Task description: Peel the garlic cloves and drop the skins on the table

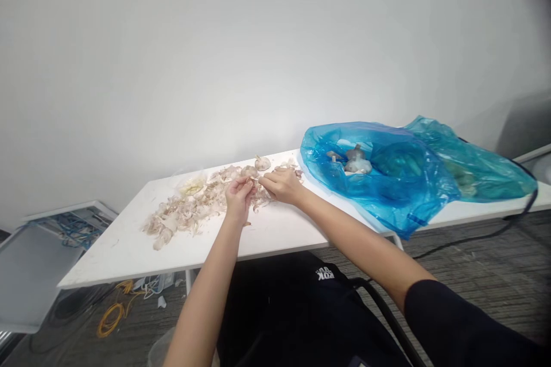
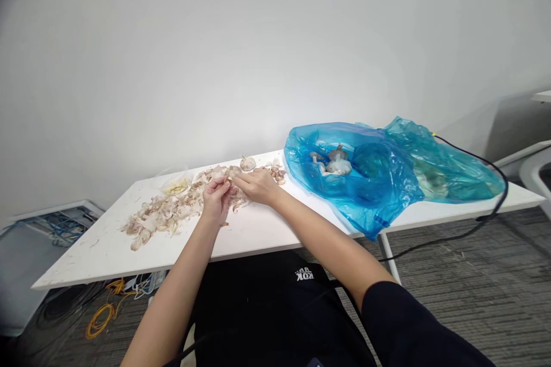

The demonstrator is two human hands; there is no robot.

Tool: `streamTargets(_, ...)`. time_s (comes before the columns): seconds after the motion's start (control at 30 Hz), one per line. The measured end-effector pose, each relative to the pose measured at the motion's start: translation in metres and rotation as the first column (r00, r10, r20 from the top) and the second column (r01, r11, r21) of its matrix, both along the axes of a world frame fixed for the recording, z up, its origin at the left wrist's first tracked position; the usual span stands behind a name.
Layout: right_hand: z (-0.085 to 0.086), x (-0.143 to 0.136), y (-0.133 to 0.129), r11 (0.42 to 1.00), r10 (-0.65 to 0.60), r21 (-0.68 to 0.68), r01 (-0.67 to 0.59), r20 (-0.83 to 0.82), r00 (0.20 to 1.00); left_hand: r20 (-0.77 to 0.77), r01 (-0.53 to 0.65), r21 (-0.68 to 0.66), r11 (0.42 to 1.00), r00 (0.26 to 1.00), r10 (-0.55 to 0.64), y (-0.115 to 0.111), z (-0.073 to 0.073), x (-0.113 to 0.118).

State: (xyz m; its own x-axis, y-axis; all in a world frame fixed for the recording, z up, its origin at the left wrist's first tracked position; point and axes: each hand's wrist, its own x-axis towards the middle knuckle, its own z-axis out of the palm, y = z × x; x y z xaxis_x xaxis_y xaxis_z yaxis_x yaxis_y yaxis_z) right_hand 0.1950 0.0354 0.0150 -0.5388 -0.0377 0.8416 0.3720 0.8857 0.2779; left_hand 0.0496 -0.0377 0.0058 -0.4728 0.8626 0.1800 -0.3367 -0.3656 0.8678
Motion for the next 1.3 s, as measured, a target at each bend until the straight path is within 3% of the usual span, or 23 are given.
streamTargets(0.13, -0.0031, -0.0008, 0.0013, 0.999, -0.021, -0.047, 0.024, 0.059, 0.998, -0.065, -0.062, -0.017, 0.998, 0.996, 0.061, 0.0012, -0.002, 0.0006)
streamTargets(0.27, -0.0051, -0.002, 0.0001, 0.989, -0.063, -0.132, 0.063, 0.008, 0.998, -0.116, -0.116, -0.017, 0.993, 0.987, 0.113, 0.0019, -0.0018, 0.0005)
streamTargets(0.43, -0.0074, -0.0003, 0.0014, 0.966, -0.079, -0.25, 0.073, -0.016, 0.997, -0.083, -0.083, 0.005, 0.997, 0.993, 0.083, 0.0017, 0.0, 0.0003)
streamTargets(0.7, -0.0084, 0.0009, 0.0057, 0.923, 0.011, -0.384, -0.01, -0.001, 1.0, -0.031, -0.002, 0.021, 1.0, 1.0, 0.003, 0.0001, 0.0007, -0.0003)
streamTargets(0.93, -0.0098, 0.0012, 0.0079, 0.917, 0.069, -0.391, -0.079, -0.038, 0.997, 0.07, 0.043, -0.035, 0.998, 0.997, -0.04, 0.0031, -0.0008, -0.0041)
streamTargets(1.3, -0.0089, 0.0005, 0.0051, 0.937, 0.082, -0.336, -0.089, -0.036, 0.996, 0.143, 0.023, -0.012, 1.0, 0.99, -0.021, 0.0025, 0.0028, -0.0064)
